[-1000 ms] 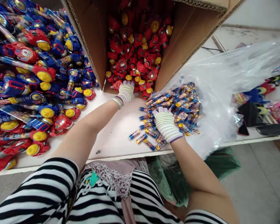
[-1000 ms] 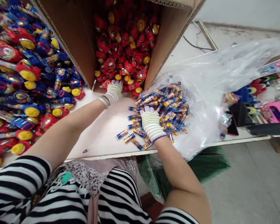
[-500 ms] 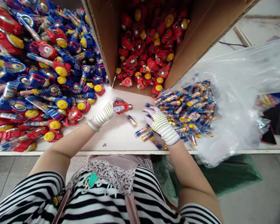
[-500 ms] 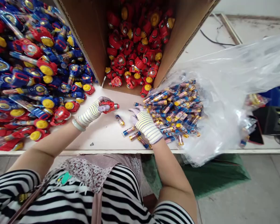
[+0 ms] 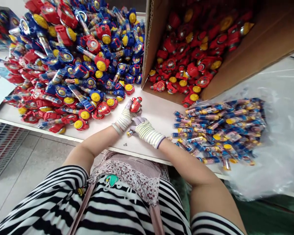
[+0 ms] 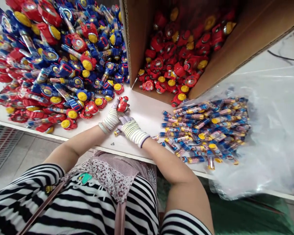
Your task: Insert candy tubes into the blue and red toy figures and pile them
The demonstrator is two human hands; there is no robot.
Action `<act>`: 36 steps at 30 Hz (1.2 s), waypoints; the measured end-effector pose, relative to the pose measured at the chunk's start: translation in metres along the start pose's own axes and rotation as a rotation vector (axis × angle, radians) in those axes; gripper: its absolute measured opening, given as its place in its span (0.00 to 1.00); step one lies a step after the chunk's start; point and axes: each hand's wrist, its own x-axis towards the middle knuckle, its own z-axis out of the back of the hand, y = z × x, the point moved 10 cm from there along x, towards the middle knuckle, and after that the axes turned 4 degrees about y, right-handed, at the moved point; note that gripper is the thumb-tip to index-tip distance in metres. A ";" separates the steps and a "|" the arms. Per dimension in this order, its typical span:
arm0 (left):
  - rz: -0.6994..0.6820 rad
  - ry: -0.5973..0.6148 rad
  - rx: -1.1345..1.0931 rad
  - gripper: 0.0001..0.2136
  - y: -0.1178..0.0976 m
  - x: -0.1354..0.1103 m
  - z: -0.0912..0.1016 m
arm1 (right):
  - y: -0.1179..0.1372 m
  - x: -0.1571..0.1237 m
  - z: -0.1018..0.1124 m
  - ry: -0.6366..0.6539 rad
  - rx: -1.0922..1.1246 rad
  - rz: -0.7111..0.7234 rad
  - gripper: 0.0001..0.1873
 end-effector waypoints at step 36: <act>-0.111 0.475 0.972 0.20 -0.046 -0.063 -0.104 | -0.065 -0.115 0.049 -0.364 0.620 -0.534 0.28</act>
